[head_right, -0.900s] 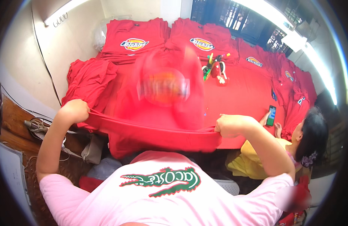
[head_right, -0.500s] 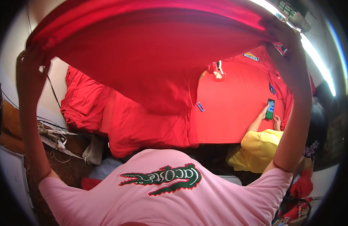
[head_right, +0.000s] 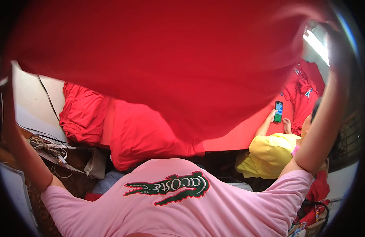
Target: The person picks up red shirts from a table, turns them over to check for loose threads or defects, uses a small tool to trim threads, and then folds the shirts.
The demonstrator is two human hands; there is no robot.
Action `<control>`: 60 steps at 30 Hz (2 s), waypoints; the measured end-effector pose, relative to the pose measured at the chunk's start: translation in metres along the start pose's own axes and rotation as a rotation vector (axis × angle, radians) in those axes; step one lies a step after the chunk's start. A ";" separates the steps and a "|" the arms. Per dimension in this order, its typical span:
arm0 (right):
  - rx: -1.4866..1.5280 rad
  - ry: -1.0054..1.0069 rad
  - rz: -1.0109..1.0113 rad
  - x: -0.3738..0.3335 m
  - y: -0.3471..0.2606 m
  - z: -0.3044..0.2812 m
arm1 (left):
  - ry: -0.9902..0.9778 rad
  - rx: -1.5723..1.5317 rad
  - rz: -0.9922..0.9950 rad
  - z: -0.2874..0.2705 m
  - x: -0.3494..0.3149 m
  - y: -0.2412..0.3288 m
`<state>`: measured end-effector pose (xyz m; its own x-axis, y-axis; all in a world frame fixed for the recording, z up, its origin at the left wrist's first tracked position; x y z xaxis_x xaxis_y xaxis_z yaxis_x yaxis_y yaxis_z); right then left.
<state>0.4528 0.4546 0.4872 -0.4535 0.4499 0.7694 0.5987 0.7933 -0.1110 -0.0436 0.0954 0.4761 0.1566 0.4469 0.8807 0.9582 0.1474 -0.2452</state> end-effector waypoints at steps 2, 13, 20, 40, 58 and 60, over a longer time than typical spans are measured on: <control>-0.119 -0.115 0.032 0.014 0.015 0.051 | -0.311 -0.078 -0.066 0.062 -0.027 -0.026; -0.773 0.588 -0.279 -0.069 -0.014 0.004 | -0.057 0.535 -0.184 0.017 -0.075 -0.022; -0.206 -0.115 -0.032 -0.305 -0.060 0.186 | -0.688 0.171 -0.624 0.094 -0.353 0.099; 0.614 -0.648 0.817 -0.516 -0.051 0.338 | -0.743 -0.279 -0.853 0.177 -0.545 0.154; 0.451 -0.645 0.896 -0.528 -0.066 0.329 | -0.747 -0.901 -1.327 0.200 -0.587 0.105; 0.541 -0.624 0.864 -0.523 -0.065 0.333 | -0.713 -0.974 -1.454 0.200 -0.591 0.102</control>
<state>0.4307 0.3044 -0.1173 -0.3700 0.9223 -0.1120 0.5754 0.1329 -0.8070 -0.0864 0.0222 -0.1506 -0.6603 0.7215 -0.2085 0.0590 0.3267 0.9433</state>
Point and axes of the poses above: each hand's wrist, its own x-axis towards the middle knuckle, its own z-axis out of the palm, y = z × x, the point moved 5 cm from there along x, towards the middle knuckle, and after that the axes turned 3 degrees about -y, right-handed, at the moved point
